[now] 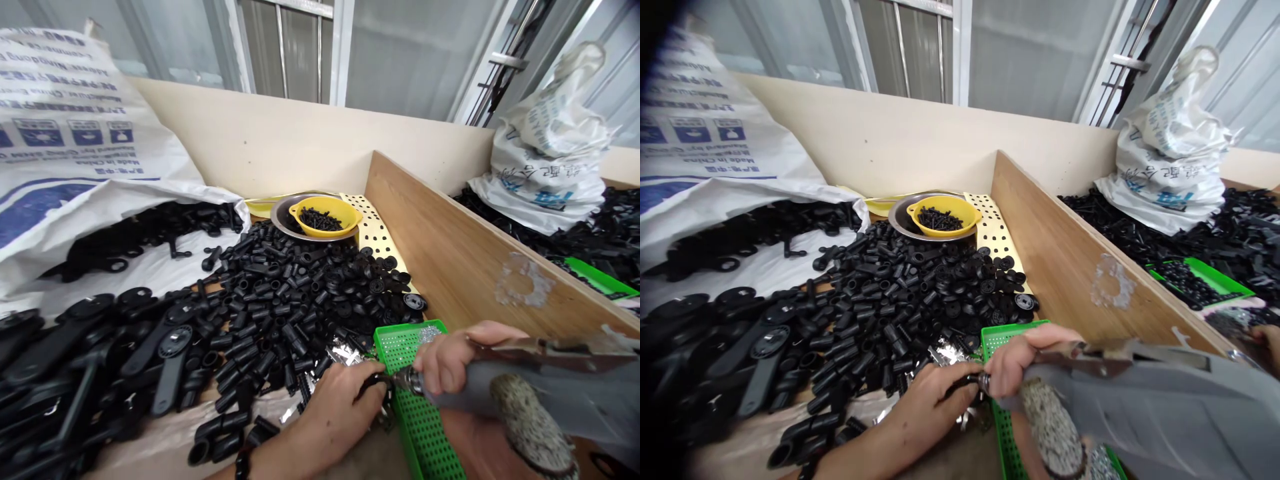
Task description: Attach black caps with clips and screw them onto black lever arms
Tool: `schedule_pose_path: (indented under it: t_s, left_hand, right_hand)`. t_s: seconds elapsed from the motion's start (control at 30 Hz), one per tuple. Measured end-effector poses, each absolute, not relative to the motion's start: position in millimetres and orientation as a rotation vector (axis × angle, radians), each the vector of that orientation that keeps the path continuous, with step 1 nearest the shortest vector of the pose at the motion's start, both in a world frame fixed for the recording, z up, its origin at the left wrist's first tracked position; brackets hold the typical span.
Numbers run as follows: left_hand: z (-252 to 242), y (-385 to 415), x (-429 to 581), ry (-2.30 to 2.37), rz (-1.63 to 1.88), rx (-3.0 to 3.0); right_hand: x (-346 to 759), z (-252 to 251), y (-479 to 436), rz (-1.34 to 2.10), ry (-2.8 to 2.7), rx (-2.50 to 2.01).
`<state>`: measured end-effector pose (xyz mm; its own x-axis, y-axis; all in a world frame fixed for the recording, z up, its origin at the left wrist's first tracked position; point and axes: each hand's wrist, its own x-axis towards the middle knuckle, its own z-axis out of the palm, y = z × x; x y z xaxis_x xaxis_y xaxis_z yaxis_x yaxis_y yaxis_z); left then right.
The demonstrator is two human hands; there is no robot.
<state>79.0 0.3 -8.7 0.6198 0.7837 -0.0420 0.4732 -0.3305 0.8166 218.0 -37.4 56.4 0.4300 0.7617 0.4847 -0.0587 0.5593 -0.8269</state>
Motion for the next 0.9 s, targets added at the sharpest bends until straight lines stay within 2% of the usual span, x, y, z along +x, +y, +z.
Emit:
schedule_pose_path:
  t_s: [0.33, 0.9]
  left_hand:
    - [-21.5, 20.3, 93.4, 0.852, 0.434, 1.335]
    - [-6.4, 28.2, 103.1, 0.913, 0.375, 1.118]
  right_hand:
    - [230.7, 74.0, -45.4, 0.533, -0.963, -0.757]
    - [233.2, 53.8, -32.4, 0.603, -1.054, -0.743]
